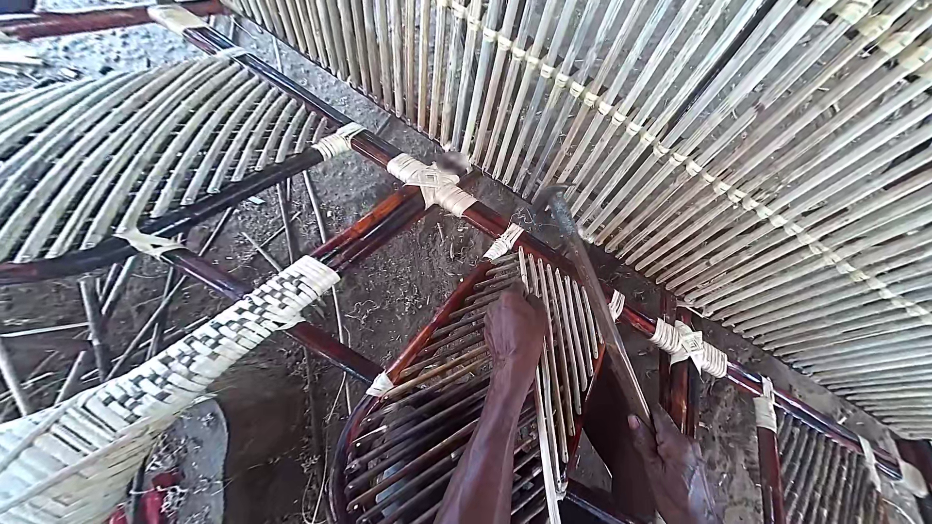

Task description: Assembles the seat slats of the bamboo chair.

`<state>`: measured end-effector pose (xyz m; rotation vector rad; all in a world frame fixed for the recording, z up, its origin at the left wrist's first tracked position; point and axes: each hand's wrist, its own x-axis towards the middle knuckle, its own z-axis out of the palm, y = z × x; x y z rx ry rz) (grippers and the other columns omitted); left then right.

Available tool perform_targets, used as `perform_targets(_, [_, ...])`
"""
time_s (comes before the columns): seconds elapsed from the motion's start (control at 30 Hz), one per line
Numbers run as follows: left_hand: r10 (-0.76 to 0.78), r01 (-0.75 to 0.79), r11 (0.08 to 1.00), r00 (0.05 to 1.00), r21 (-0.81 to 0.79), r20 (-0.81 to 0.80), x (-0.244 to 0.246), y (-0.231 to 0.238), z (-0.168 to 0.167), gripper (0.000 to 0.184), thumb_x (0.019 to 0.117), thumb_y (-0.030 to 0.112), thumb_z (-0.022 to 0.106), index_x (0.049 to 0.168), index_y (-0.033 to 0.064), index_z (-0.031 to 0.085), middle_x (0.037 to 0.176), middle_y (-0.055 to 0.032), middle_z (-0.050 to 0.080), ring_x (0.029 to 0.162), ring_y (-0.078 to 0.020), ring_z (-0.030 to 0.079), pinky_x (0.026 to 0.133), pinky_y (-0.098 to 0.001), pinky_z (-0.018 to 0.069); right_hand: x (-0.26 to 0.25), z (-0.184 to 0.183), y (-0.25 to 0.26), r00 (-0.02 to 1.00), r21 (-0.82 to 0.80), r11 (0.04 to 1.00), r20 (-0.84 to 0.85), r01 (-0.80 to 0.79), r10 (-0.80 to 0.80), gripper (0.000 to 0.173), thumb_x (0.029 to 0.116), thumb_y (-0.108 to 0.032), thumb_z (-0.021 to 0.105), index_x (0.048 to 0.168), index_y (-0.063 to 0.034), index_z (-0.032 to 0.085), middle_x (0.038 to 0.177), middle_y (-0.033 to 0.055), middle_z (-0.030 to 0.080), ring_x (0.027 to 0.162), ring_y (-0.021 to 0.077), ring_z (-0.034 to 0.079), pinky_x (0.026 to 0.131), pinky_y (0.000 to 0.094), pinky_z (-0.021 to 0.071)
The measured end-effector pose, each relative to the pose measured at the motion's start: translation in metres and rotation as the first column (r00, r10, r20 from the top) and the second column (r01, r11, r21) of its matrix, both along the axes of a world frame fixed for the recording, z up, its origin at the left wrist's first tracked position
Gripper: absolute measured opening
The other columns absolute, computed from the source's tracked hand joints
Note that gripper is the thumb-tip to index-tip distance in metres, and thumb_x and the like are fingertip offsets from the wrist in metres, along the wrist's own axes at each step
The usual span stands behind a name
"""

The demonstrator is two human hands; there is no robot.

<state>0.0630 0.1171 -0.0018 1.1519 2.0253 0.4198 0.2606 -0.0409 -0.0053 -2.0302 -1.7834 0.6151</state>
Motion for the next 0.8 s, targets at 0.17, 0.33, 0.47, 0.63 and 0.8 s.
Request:
perform_targets(0.17, [-0.028,0.027,0.998,0.999,-0.065,-0.027,-0.003,0.011,-0.002,0.023,0.104,0.02,0.056,0.101,0.0071,0.075,0.088,-0.0173,0.072,0.087,-0.0371,0.071,0.075,-0.0571,0.0546,0.001,0.002,0.003,0.999,0.028,0.999,-0.025,-0.023,0.023,0.05,0.1042,-0.044,0.046,0.104,0.0006,0.07,0.057,0.0004,0.055,0.045,0.0072,0.05,0.044,0.0266,0.0454])
perform_targets(0.33, [-0.033,0.031,0.998,0.999,-0.063,-0.037,-0.003,0.011,-0.004,0.024,0.1038,0.02,0.056,0.094,0.0059,0.073,0.083,-0.017,0.07,0.083,-0.0364,0.07,0.071,-0.0561,0.0544,-0.001,0.002,0.005,0.984,0.009,0.999,0.172,-0.053,0.051,0.046,0.102,-0.039,0.047,0.104,0.0007,0.071,0.057,0.0059,0.059,0.045,0.0194,0.058,0.043,0.0378,0.0496])
perform_targets(0.47, [-0.04,0.038,0.997,0.998,-0.065,-0.041,-0.003,0.011,-0.003,0.024,0.104,0.02,0.056,0.093,0.0065,0.073,0.084,-0.0168,0.071,0.084,-0.0358,0.07,0.072,-0.0558,0.0544,0.0,0.007,0.013,0.987,-0.133,0.989,0.142,-0.057,0.076,0.042,0.1022,-0.039,0.048,0.102,-0.0028,0.069,0.057,0.0055,0.057,0.047,0.0217,0.058,0.045,0.0403,0.0491])
perform_targets(0.63, [-0.029,0.026,0.998,0.999,-0.062,-0.046,-0.001,0.012,-0.004,0.025,0.1039,0.02,0.056,0.09,0.0064,0.072,0.082,-0.0166,0.07,0.083,-0.0358,0.07,0.071,-0.0554,0.0542,-0.002,0.014,0.01,0.987,0.13,0.988,0.148,-0.082,0.063,0.048,0.104,-0.042,0.044,0.095,-0.0011,0.068,0.055,0.0026,0.054,0.043,0.0118,0.051,0.04,0.0292,0.0442])
perform_targets(0.8, [-0.03,0.027,0.997,0.998,-0.073,-0.048,-0.001,0.011,-0.003,0.025,0.104,0.021,0.056,0.092,0.0067,0.072,0.084,-0.0166,0.071,0.085,-0.0357,0.071,0.072,-0.0555,0.0542,0.001,0.008,0.016,0.957,-0.112,0.991,0.272,-0.071,0.099,0.042,0.1018,-0.036,0.049,0.106,-0.0011,0.072,0.06,0.012,0.063,0.052,0.0318,0.065,0.048,0.0501,0.0532])
